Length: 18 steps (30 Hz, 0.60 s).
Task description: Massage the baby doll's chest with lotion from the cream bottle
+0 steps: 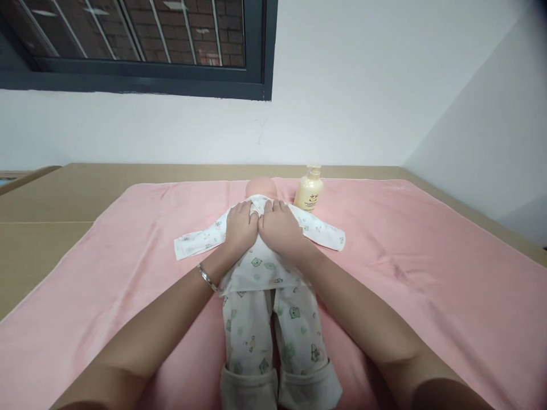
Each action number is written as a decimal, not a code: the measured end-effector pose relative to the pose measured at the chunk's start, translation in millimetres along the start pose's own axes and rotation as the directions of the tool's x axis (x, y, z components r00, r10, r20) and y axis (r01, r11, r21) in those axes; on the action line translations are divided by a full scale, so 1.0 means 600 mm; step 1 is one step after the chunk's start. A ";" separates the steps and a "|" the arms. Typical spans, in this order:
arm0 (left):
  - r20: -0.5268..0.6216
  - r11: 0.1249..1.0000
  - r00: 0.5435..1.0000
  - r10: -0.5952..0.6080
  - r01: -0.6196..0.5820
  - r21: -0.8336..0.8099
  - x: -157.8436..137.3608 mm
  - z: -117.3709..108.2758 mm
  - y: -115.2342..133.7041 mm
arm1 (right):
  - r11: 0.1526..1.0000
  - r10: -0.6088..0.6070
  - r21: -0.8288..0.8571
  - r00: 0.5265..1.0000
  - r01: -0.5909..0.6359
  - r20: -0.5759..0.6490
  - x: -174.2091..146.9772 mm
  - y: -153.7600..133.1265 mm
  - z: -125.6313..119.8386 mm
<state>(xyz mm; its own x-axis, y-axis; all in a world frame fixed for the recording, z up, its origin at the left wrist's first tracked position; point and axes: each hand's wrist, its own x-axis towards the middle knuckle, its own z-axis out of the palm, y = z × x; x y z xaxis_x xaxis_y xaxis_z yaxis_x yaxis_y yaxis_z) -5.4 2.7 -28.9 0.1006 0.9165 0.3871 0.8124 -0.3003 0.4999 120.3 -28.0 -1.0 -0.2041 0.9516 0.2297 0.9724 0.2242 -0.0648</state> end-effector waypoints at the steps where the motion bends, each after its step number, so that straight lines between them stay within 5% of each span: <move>1: -0.004 1.000 1.000 0.014 -0.014 0.013 0.001 0.004 -0.003 | 0.999 0.016 0.029 1.000 -0.016 -0.005 0.001 -0.001 0.002; 11: 0.005 0.997 0.999 0.049 -0.049 0.059 -0.020 0.000 0.014 | 0.956 0.136 0.247 0.986 -0.156 0.094 0.028 0.036 0.010; 14: 0.002 0.995 0.997 0.078 -0.078 0.063 -0.027 -0.004 0.023 | 0.961 0.201 0.173 0.973 -0.218 0.113 0.020 0.031 0.006; 18: 0.040 0.997 0.998 0.055 -0.057 0.052 -0.020 -0.013 0.020 | 0.996 0.093 0.003 0.994 -0.093 0.058 -0.012 0.001 -0.021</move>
<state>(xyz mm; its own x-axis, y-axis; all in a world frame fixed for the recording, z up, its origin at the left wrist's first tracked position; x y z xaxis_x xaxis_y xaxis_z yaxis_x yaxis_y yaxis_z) -1.0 -13.9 -21.5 0.1679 0.9084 0.3830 0.8339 -0.3381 0.4362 123.9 -37.3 9.8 -0.1190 0.9790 0.1655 0.9868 0.1350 -0.0892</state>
